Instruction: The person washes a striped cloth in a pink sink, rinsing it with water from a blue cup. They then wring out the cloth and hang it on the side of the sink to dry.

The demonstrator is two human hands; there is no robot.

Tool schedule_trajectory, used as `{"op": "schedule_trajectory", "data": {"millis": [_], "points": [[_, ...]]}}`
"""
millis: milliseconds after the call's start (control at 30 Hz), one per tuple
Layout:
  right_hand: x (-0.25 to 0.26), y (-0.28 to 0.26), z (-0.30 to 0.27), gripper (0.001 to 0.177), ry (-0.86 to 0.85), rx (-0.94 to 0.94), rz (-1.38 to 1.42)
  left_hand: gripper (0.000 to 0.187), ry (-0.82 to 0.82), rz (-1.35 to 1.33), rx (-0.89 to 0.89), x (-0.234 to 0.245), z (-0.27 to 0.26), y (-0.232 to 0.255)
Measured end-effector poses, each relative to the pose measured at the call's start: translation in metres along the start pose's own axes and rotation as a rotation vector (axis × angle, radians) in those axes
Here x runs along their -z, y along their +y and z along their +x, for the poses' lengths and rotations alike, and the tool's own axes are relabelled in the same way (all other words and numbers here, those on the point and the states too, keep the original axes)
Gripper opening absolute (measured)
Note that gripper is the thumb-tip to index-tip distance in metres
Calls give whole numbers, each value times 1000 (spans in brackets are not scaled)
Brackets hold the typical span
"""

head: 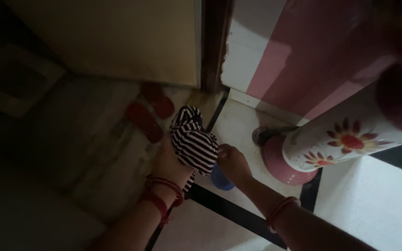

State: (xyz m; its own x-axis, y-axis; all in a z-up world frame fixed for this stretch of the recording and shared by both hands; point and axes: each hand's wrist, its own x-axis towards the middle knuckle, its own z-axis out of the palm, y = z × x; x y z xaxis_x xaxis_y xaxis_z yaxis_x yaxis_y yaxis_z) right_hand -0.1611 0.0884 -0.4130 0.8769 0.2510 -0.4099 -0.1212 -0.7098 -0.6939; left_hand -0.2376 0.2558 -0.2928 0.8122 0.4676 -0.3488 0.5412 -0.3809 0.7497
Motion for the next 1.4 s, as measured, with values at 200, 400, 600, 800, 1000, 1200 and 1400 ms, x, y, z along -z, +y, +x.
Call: {"op": "schedule_trajectory", "data": {"millis": [200, 400, 600, 800, 1000, 1200, 1400], "points": [[-49, 58, 17, 48, -32, -39, -167, 91, -2, -61, -50, -28, 14, -38], [-93, 114, 41, 50, -112, 83, -293, 87, -58, -24, 25, -64, 31, -80], [-133, 152, 64, 45, -224, -36, -386, 85, -34, -66, -76, -93, 49, -114], [-182, 189, 88, 39, -265, -99, -498, 82, -48, -13, -34, -102, 69, -137], [-228, 258, 120, 38, -168, -6, -613, 87, -51, 62, 3, -91, 72, -137], [-207, 273, 125, 30, -131, 166, -778, 94, -83, 43, 34, -73, 64, -127], [-135, 184, 66, 32, -310, 150, -820, 96, -122, -102, 8, -42, 35, -86]]}}
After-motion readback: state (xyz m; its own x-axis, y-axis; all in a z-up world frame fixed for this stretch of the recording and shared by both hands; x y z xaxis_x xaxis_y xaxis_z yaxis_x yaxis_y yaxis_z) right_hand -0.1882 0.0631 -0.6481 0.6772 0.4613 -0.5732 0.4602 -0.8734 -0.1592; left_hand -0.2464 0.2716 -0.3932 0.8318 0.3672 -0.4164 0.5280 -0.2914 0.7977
